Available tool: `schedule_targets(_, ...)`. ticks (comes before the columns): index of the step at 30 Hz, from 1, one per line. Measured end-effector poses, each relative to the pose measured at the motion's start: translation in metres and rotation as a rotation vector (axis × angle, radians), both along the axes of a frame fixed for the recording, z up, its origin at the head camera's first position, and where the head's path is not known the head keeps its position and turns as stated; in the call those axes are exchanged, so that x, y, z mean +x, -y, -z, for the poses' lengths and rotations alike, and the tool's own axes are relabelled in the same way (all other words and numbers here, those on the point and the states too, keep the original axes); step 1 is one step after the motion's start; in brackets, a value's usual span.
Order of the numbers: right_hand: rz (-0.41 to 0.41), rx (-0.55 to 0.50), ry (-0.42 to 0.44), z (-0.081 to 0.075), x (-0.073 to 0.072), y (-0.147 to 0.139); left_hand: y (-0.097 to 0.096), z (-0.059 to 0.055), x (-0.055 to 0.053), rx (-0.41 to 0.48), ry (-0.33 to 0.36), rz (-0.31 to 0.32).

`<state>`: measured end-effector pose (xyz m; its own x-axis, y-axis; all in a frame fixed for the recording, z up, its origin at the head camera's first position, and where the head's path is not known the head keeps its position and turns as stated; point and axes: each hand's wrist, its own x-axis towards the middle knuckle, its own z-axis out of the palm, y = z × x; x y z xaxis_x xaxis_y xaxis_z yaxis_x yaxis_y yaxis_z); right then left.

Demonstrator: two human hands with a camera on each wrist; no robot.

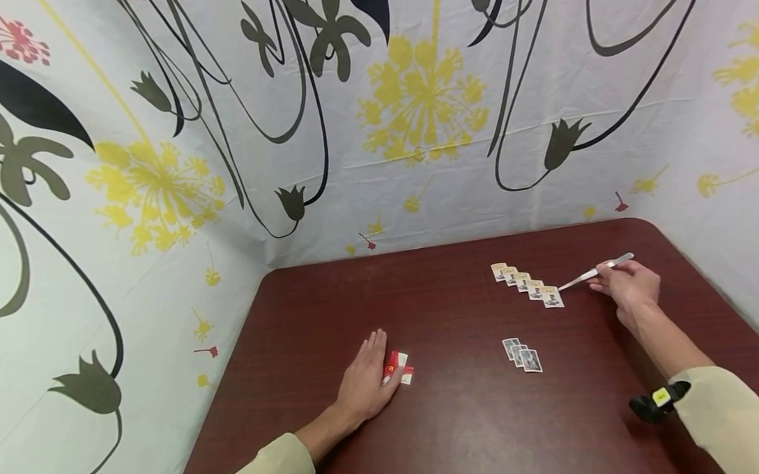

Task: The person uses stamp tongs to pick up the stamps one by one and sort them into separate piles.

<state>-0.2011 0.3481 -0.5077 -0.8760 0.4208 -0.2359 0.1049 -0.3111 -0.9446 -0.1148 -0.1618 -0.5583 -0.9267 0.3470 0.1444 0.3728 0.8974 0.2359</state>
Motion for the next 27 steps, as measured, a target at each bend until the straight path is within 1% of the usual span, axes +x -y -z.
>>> schedule_targets(6,0.005,0.018,0.015,-0.001,0.004,-0.001,0.0,-0.001,0.001,0.005,-0.012,0.001)
schedule_targets(9,0.011,0.015,0.015,-0.001,0.006,-0.001,0.0,-0.002,0.001,0.001,-0.008,-0.001)
schedule_targets(12,0.025,-0.013,0.013,-0.001,0.008,0.0,0.0,-0.002,0.001,0.001,-0.008,-0.001)
schedule_targets(16,0.073,-0.07,0.004,-0.003,0.011,0.003,0.0,-0.002,0.001,0.004,-0.014,0.002)
schedule_targets(19,0.132,-0.118,-0.036,-0.006,0.014,0.008,0.0,-0.002,0.002,0.005,-0.02,0.004)
schedule_targets(21,0.176,-0.144,-0.084,-0.009,0.017,0.013,0.0,-0.001,0.002,0.005,-0.026,0.006)
schedule_targets(24,0.222,-0.135,-0.161,-0.016,0.021,0.027,0.0,-0.001,0.002,0.0,-0.025,0.008)
schedule_targets(27,0.218,-0.098,-0.239,-0.022,0.025,0.05,0.0,-0.002,0.001,-0.002,-0.012,0.006)
